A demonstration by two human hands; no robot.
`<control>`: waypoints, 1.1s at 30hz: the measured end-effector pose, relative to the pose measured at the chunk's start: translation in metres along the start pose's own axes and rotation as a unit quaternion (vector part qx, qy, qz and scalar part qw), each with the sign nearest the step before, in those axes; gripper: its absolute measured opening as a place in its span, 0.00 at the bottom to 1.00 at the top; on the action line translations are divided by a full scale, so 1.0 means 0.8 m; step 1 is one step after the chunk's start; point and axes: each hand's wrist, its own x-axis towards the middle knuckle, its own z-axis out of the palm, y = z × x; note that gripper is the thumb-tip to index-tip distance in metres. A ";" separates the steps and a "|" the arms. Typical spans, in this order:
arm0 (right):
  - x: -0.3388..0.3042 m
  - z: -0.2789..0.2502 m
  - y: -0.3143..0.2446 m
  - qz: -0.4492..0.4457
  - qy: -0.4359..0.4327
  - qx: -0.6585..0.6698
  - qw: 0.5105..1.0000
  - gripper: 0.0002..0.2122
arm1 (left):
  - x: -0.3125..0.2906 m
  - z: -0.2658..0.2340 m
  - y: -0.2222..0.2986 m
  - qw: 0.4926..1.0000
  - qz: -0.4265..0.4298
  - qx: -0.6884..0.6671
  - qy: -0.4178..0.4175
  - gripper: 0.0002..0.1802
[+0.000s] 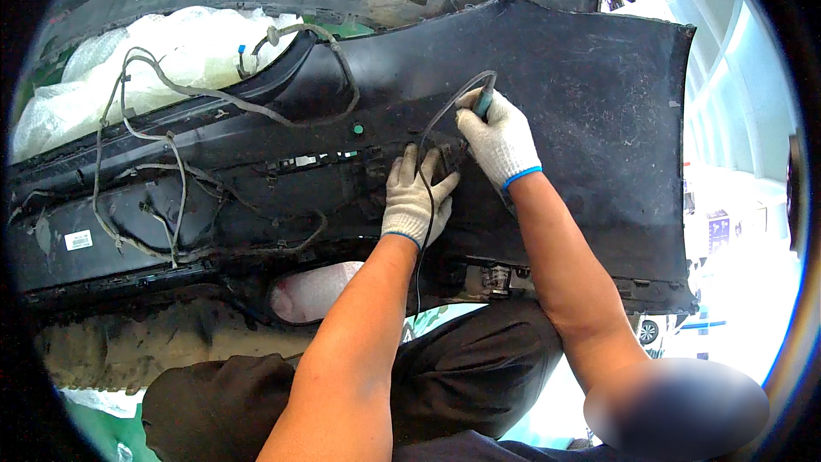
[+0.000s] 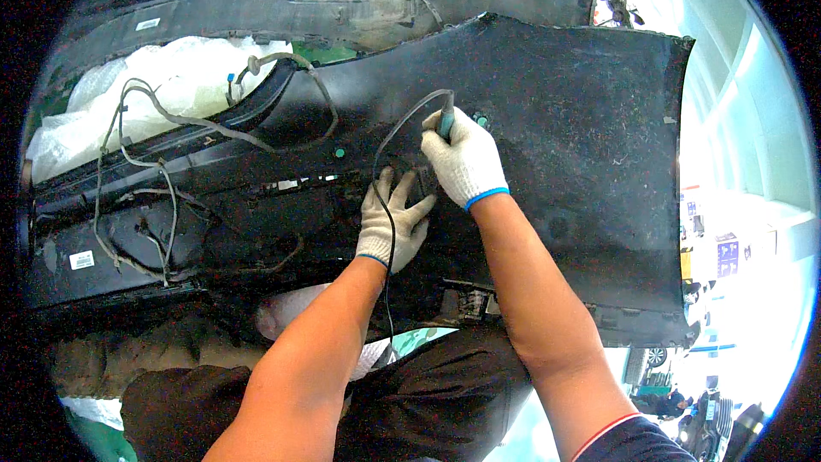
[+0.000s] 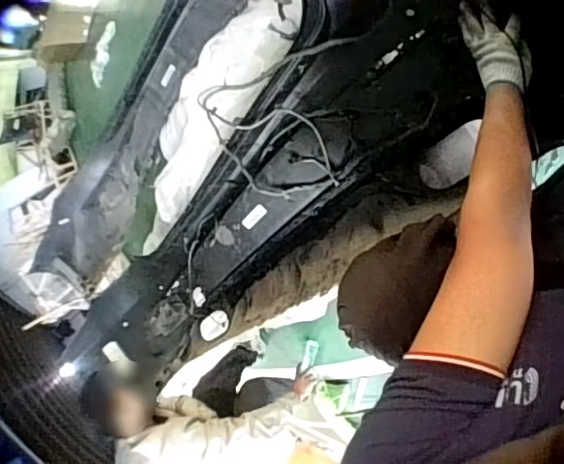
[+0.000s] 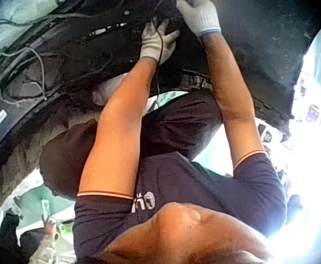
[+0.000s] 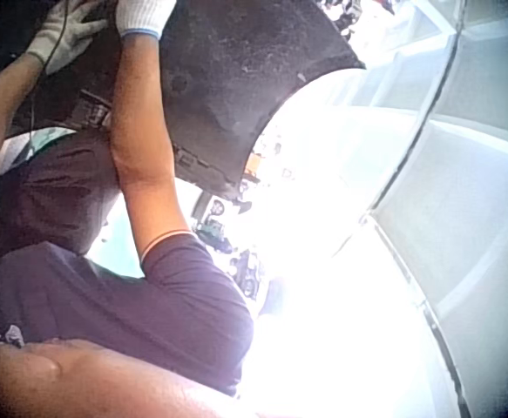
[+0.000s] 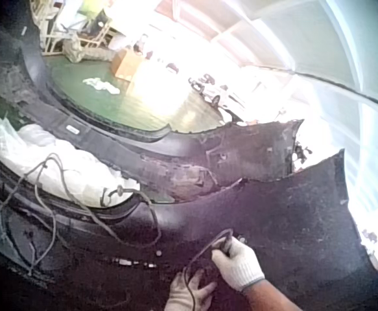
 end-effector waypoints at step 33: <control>0.006 0.004 0.002 -0.017 0.004 -0.016 1.000 0.08 | 0.000 0.003 0.000 1.000 -0.002 -0.016 0.012 0.28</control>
